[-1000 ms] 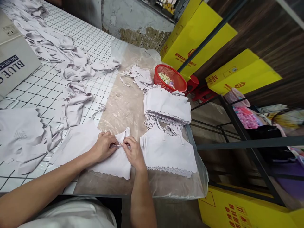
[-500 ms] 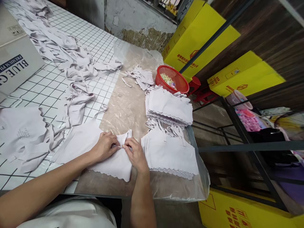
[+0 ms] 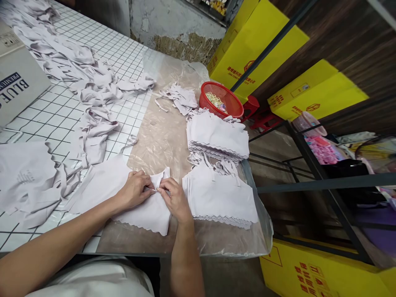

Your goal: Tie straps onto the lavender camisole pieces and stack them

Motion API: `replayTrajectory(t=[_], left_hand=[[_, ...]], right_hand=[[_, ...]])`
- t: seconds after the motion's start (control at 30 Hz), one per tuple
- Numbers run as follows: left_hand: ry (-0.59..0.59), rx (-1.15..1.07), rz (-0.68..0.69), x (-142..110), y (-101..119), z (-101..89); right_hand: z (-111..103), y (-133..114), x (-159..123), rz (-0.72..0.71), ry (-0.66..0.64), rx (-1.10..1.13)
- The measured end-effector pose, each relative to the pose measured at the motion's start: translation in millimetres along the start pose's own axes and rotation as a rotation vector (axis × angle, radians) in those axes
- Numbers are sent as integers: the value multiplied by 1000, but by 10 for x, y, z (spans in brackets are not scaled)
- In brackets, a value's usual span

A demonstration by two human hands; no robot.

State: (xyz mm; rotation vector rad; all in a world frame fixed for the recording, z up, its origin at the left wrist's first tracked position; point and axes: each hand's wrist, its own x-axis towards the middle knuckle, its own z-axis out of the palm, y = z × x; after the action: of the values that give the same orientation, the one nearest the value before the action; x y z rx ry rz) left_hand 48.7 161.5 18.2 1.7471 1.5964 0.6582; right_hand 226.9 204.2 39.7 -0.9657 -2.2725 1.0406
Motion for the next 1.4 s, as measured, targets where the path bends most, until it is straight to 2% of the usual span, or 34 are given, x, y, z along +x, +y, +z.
replayTrajectory(t=[0.27,0.57,0.87,1.0,1.1,1.27,1.4], left_hand=[[6,16,9,5,2,2],[-25,46,3,10,35,-28],[-40,39,3,23,0,-43],[-38,27,3,19,-11,-43],[8,25,19,4,-11,-23],[51,47,44,-15,-9,13],[68,62,57,-23,-23,35]], right_hand=[[8,19,-15,-43,-14,-42],[95,4,11,-81,42,-63],[203,38,47,-12,112,-23],[206,60,57,52,112,56],[230,80,52,161,105,151],[239,-4,67,318,177,553],[55,-182,217,375,207,763]])
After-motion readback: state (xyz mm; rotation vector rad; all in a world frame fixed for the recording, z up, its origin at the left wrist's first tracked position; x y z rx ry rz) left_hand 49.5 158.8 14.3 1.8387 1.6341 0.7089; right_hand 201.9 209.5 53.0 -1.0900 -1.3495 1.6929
